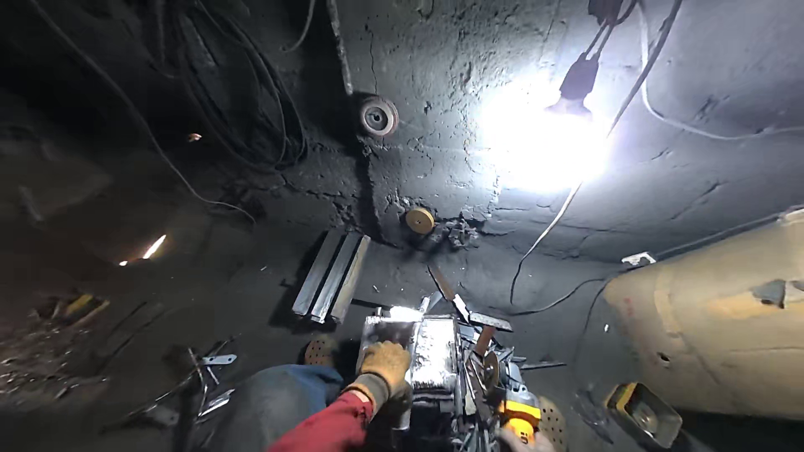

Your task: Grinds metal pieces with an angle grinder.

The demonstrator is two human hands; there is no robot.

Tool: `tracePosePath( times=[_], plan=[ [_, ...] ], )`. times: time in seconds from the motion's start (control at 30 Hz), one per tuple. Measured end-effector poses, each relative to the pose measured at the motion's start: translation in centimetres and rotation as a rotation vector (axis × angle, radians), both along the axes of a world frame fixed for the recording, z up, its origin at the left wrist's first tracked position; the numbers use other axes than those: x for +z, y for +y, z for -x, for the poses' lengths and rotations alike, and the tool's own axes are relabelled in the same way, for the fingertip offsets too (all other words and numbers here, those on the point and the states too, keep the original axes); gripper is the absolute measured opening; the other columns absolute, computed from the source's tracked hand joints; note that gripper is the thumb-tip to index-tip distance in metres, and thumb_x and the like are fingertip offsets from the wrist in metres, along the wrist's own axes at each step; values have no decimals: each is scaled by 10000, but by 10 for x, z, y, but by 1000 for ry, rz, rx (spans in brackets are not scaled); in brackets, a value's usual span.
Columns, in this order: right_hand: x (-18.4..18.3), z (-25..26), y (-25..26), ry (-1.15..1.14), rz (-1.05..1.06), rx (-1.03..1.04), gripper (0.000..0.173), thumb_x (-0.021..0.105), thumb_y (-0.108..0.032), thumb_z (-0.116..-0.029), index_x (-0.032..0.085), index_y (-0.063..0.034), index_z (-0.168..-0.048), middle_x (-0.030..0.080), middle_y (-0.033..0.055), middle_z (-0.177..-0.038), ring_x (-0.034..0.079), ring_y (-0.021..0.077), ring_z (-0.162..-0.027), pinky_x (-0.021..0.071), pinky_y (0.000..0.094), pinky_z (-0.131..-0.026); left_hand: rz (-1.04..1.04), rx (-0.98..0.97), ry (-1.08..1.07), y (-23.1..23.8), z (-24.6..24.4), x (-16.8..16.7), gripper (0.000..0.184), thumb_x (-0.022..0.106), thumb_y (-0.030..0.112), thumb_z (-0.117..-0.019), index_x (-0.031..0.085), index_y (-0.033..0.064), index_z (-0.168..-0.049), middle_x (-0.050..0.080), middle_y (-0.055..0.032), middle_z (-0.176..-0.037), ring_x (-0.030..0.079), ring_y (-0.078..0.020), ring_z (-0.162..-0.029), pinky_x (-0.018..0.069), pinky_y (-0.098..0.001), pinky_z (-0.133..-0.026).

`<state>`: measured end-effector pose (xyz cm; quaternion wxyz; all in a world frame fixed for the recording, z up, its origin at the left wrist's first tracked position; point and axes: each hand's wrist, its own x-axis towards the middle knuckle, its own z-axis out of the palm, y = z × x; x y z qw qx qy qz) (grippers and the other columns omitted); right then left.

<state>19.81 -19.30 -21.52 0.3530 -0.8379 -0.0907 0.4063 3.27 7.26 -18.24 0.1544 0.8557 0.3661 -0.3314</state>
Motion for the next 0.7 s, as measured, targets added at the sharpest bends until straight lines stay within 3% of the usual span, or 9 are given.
tracePosePath(
  times=[0.07, 0.17, 0.27, 0.33, 0.4, 0.53, 0.7],
  plan=[
    [4, 0, -2, -21, -44, -31, 633, 877, -294, -769, 640, 61, -1236, 736, 188, -1036, 721, 279, -973, 575, 510, -929, 32, 5, -68, 0, -1, 37, 554, 807, 448, -791, 680, 94, -1199, 657, -204, -1276, 624, -461, -1185, 525, -713, -881],
    [11, 0, 0, -13, -44, -53, 629, 890, -256, -743, 636, 53, -1229, 733, 191, -1011, 721, 297, -932, 580, 528, -891, 89, 47, -157, -5, 9, 98, 695, 842, 408, -778, 590, 103, -1349, 565, -200, -1397, 602, -425, -1231, 534, -661, -934],
    [11, 5, 4, -17, -14, -8, 663, 892, -266, -735, 623, 38, -1259, 724, 193, -1036, 709, 303, -953, 562, 535, -898, 81, 97, -202, -11, 28, 137, 744, 843, 455, -781, 568, 143, -1397, 549, -166, -1432, 604, -379, -1240, 534, -627, -960],
    [6, 11, 8, -10, 7, 40, 652, 888, -281, -730, 636, 15, -1253, 729, 182, -1042, 715, 299, -957, 568, 535, -899, 97, 127, -220, -10, 42, 143, 592, 775, 348, -873, 579, 141, -1392, 560, -163, -1429, 601, -371, -1253, 518, -621, -990],
    [2, 19, 14, 10, 26, 83, 624, 885, -283, -734, 651, -4, -1241, 735, 170, -1036, 720, 293, -955, 571, 536, -898, 112, 141, -240, -8, 56, 140, 521, 738, 271, -905, 592, 144, -1388, 575, -150, -1422, 592, -354, -1271, 501, -602, -1021],
    [-14, 29, 26, 35, 124, 204, 619, 866, -367, -746, 657, -37, -1226, 740, 151, -1040, 723, 288, -971, 570, 544, -900, 118, 136, -225, -3, 77, 122, 518, 721, 224, -909, 585, 168, -1406, 575, -133, -1436, 588, -351, -1282, 498, -604, -1025],
    [-23, 38, 43, 75, 214, 328, 631, 841, -446, -764, 650, -67, -1232, 737, 133, -1061, 719, 275, -1000, 568, 535, -911, 94, 68, -182, 7, 89, 124, 556, 721, 151, -896, 583, 221, -1430, 582, -87, -1451, 581, -342, -1300, 507, -609, -1008]
  ],
)
